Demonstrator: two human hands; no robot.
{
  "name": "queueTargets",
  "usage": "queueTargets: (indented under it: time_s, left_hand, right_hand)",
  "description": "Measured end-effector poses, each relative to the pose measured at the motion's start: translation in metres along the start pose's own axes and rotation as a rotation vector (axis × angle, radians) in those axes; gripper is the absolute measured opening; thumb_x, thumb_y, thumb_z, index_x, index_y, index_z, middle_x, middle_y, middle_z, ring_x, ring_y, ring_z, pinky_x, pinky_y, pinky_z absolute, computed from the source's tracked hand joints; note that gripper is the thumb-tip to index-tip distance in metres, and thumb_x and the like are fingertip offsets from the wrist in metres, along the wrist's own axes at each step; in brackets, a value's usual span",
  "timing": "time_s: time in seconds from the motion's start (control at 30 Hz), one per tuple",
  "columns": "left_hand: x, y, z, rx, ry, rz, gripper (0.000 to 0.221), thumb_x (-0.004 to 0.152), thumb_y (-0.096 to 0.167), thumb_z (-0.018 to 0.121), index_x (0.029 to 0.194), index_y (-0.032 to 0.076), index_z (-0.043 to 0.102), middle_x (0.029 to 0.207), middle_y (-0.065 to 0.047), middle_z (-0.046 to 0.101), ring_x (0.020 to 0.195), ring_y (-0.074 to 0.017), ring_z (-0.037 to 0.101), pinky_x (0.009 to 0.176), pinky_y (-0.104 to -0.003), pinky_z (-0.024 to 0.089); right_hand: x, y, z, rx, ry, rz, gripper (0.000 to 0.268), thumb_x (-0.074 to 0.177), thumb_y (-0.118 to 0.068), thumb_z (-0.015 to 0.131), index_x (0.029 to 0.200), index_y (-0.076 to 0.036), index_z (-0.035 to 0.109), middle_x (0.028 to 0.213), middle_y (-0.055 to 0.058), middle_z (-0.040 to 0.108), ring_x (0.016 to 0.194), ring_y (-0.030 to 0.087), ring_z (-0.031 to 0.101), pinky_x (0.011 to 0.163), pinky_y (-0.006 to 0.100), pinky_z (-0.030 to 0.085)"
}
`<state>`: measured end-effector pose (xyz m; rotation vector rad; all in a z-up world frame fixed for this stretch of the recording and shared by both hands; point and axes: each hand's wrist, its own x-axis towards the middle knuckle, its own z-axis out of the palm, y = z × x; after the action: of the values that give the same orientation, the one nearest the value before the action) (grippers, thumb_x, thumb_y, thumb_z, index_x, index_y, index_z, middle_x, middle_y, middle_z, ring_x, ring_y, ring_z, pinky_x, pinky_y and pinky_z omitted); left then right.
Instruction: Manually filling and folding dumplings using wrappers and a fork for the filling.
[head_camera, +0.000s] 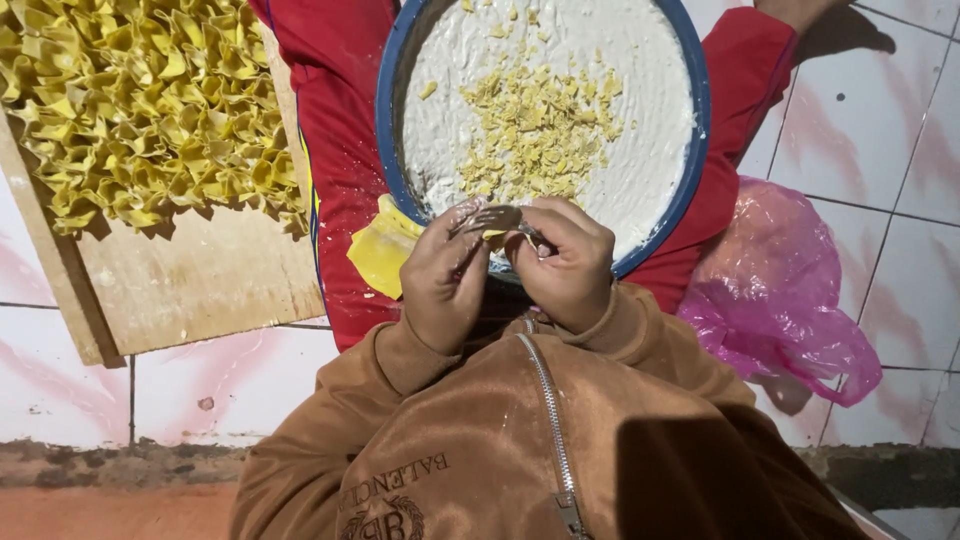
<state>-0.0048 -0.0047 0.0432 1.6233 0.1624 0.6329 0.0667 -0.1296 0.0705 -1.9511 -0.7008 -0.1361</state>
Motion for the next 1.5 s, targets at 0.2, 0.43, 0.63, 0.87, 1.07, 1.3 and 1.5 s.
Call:
queueTargets:
  time_s: [0.2, 0.43, 0.63, 0.87, 1.07, 1.3, 1.5]
  left_hand:
    - [-0.003, -0.011, -0.001, 0.009, -0.004, -0.008, 0.01, 0.085, -0.013, 0.07, 0.092, -0.008, 0.076, 0.106, -0.029, 0.072, 0.099, -0.0454, 0.073, 0.088, -0.047, 0.06]
    - [0.001, -0.012, -0.009, 0.012, -0.003, 0.003, 0.014, 0.088, -0.008, 0.069, 0.099, -0.004, 0.077, 0.098, -0.02, 0.075, 0.096, -0.0409, 0.075, 0.086, -0.045, 0.06]
    - [-0.003, -0.019, -0.01, 0.071, -0.006, 0.026, 0.01, 0.088, -0.005, 0.073, 0.097, -0.004, 0.077, 0.098, -0.021, 0.075, 0.094, -0.0392, 0.075, 0.085, -0.043, 0.06]
    - [-0.007, -0.044, -0.015, -0.343, 0.023, -0.32, 0.022, 0.092, -0.005, 0.068, 0.114, -0.008, 0.068, 0.107, -0.022, 0.071, 0.095, -0.0247, 0.068, 0.084, -0.038, 0.06]
    - [-0.013, -0.049, -0.01, -0.444, 0.058, -0.459, 0.024, 0.088, -0.004, 0.073, 0.111, -0.006, 0.068, 0.101, -0.014, 0.07, 0.089, -0.0139, 0.064, 0.078, -0.028, 0.06]
    - [-0.006, -0.036, -0.013, -0.337, 0.023, -0.431, 0.019, 0.088, -0.005, 0.075, 0.106, -0.005, 0.071, 0.096, -0.014, 0.071, 0.087, -0.0137, 0.06, 0.078, -0.03, 0.058]
    - [-0.018, -0.062, -0.009, -0.407, 0.025, -0.358, 0.02, 0.09, -0.003, 0.073, 0.109, -0.004, 0.066, 0.109, -0.016, 0.064, 0.105, -0.0226, 0.063, 0.091, -0.035, 0.055]
  right_hand:
    - [0.0, 0.006, 0.003, -0.003, -0.032, -0.061, 0.02, 0.082, 0.019, 0.067, 0.093, 0.006, 0.077, 0.08, 0.017, 0.071, 0.065, 0.027, 0.067, 0.056, 0.03, 0.055]
    - [-0.007, 0.017, 0.003, 0.09, -0.096, -0.05, 0.032, 0.082, 0.016, 0.07, 0.109, 0.0, 0.077, 0.086, 0.018, 0.072, 0.064, 0.03, 0.067, 0.052, 0.036, 0.053]
    - [-0.002, 0.018, 0.003, -0.054, -0.131, -0.104, 0.015, 0.089, 0.005, 0.072, 0.099, -0.006, 0.077, 0.084, 0.012, 0.068, 0.06, 0.029, 0.064, 0.049, 0.035, 0.052]
    - [0.012, 0.019, -0.013, 0.216, -0.279, -0.077, 0.026, 0.09, 0.0, 0.07, 0.115, 0.003, 0.069, 0.097, 0.017, 0.067, 0.067, 0.024, 0.059, 0.056, 0.034, 0.051]
    - [0.001, 0.039, -0.005, 0.193, -0.236, -0.04, 0.016, 0.087, 0.002, 0.074, 0.103, 0.0, 0.073, 0.089, 0.011, 0.066, 0.058, 0.019, 0.054, 0.05, 0.03, 0.046]
    - [-0.003, 0.039, 0.01, 0.139, -0.129, -0.063, 0.004, 0.089, 0.0, 0.073, 0.092, -0.002, 0.076, 0.081, 0.012, 0.068, 0.053, 0.022, 0.053, 0.045, 0.031, 0.043]
    - [0.001, 0.029, 0.006, 0.224, -0.182, 0.12, 0.013, 0.087, 0.001, 0.08, 0.099, -0.001, 0.075, 0.081, 0.011, 0.069, 0.056, 0.015, 0.055, 0.05, 0.024, 0.047]
